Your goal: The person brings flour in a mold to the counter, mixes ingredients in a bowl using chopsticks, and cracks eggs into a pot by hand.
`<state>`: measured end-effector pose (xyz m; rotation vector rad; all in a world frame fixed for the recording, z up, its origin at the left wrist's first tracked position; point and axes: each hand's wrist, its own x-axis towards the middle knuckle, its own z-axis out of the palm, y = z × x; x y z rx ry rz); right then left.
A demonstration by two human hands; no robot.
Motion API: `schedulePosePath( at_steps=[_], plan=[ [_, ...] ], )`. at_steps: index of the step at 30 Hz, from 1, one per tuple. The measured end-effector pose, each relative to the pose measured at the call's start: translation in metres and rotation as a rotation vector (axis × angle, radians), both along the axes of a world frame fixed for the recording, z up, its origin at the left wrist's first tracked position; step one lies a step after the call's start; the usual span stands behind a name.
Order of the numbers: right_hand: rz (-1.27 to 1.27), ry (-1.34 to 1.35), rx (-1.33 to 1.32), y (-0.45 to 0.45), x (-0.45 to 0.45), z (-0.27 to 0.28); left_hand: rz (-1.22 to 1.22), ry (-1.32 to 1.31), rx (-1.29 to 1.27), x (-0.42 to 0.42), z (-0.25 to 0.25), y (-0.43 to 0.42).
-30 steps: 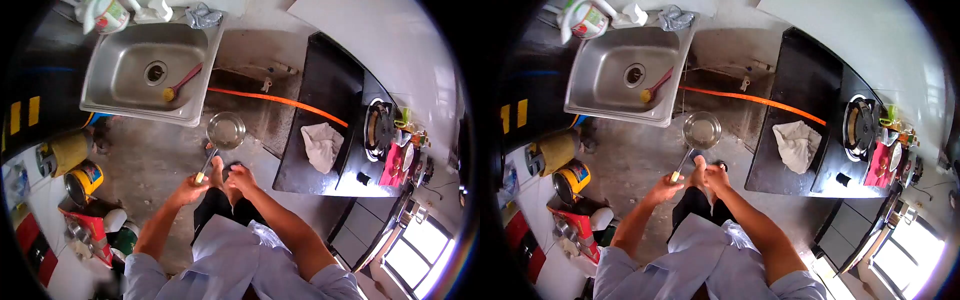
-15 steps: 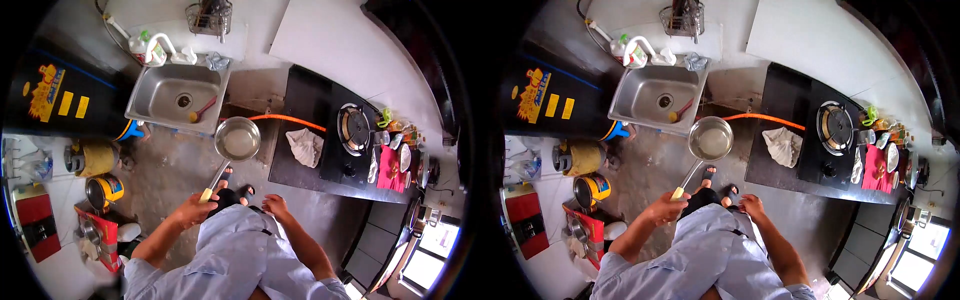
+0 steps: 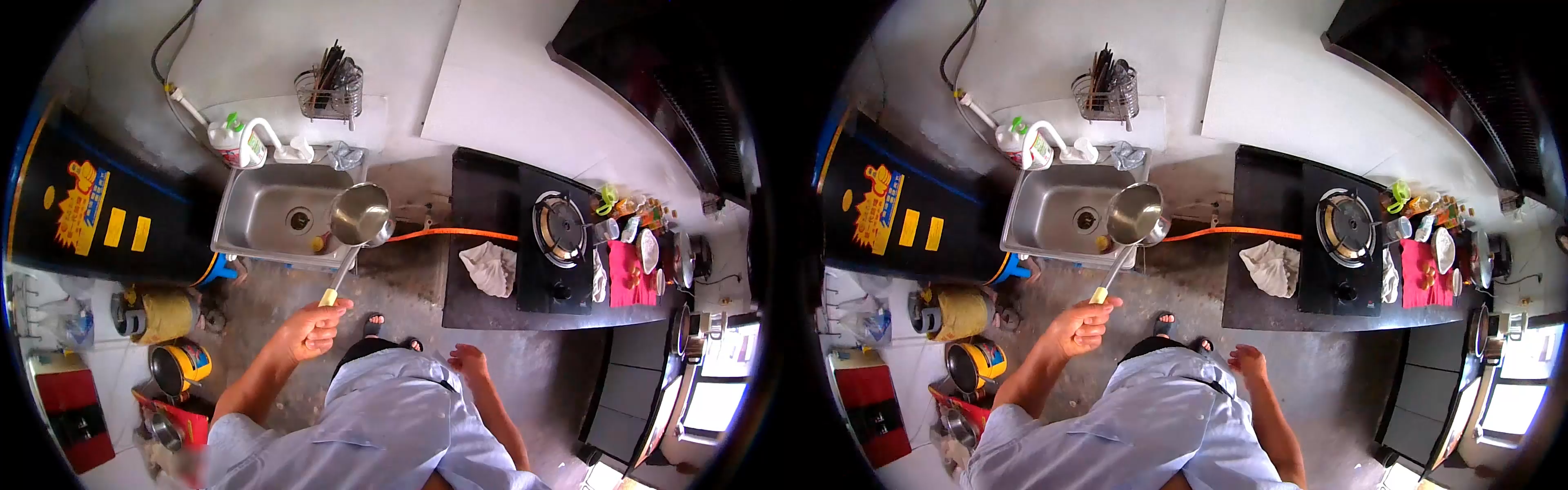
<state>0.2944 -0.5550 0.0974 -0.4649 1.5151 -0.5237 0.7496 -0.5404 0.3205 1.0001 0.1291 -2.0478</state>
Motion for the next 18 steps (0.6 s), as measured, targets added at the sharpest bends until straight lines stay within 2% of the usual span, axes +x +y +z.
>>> schedulePosePath(
  at_steps=[11, 18],
  plan=[
    [-0.08, 0.035, 0.044, 0.034, -0.003, 0.001, 0.035, 0.061, -0.011, 0.019, 0.0, -0.024],
    [-0.035, 0.031, -0.021, 0.041, -0.035, 0.001, 0.092, -0.429, -0.008, -0.031, -0.007, -0.021]
  ],
)
